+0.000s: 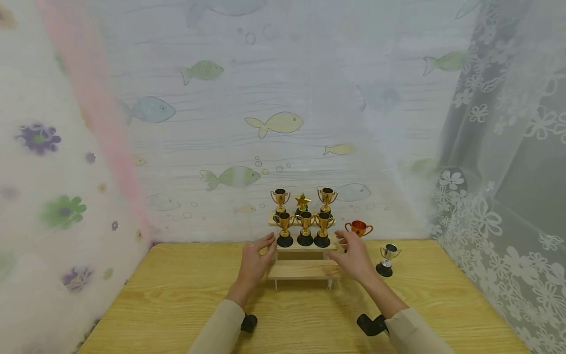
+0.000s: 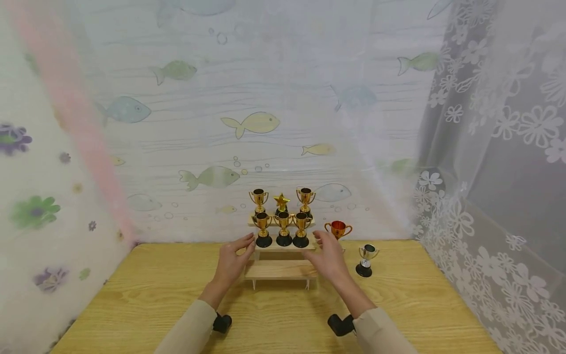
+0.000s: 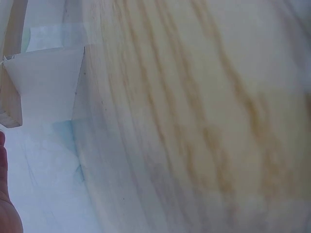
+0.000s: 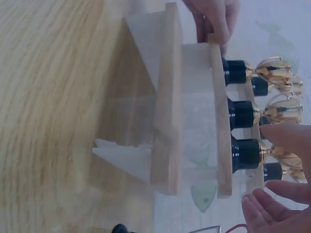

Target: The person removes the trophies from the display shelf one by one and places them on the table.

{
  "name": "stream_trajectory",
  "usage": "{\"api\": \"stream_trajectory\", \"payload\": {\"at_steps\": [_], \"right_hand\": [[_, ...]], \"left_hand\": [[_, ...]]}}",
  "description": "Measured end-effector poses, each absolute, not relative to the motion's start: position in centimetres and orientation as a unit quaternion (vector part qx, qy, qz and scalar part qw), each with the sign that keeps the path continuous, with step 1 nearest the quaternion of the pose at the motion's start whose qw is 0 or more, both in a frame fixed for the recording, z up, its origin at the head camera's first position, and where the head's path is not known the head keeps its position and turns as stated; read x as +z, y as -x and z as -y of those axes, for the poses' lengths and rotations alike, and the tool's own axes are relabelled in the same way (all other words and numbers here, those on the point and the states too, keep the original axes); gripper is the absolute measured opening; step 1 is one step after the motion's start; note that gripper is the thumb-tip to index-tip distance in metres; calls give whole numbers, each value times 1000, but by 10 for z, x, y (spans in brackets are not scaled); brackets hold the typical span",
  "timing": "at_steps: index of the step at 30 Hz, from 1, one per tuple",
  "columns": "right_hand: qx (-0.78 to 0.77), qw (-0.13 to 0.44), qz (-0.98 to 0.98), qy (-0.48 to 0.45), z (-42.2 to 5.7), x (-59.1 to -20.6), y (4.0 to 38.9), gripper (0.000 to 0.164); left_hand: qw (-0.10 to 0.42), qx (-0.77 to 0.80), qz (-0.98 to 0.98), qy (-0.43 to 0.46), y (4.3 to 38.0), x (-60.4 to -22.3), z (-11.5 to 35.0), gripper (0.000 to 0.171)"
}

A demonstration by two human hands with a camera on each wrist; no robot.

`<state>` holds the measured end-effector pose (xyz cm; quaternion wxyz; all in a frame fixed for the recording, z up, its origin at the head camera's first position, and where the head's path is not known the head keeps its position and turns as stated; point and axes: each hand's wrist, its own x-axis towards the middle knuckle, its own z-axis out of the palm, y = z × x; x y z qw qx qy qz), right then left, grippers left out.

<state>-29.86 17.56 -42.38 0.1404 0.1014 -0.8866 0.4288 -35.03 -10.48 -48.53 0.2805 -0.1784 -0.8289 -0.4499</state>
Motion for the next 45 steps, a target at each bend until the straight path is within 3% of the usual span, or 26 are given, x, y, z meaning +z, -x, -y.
{"api": "stream_trajectory", "payload": {"at_steps": [12, 45], "right_hand": [[424, 135, 890, -101, -164, -418, 315, 59], [412, 168, 894, -54, -149, -434, 335, 43]], "left_hand": [[281, -455, 826, 179, 355, -478, 103, 26], [278, -454, 830, 169, 349, -483, 103, 26]]}}
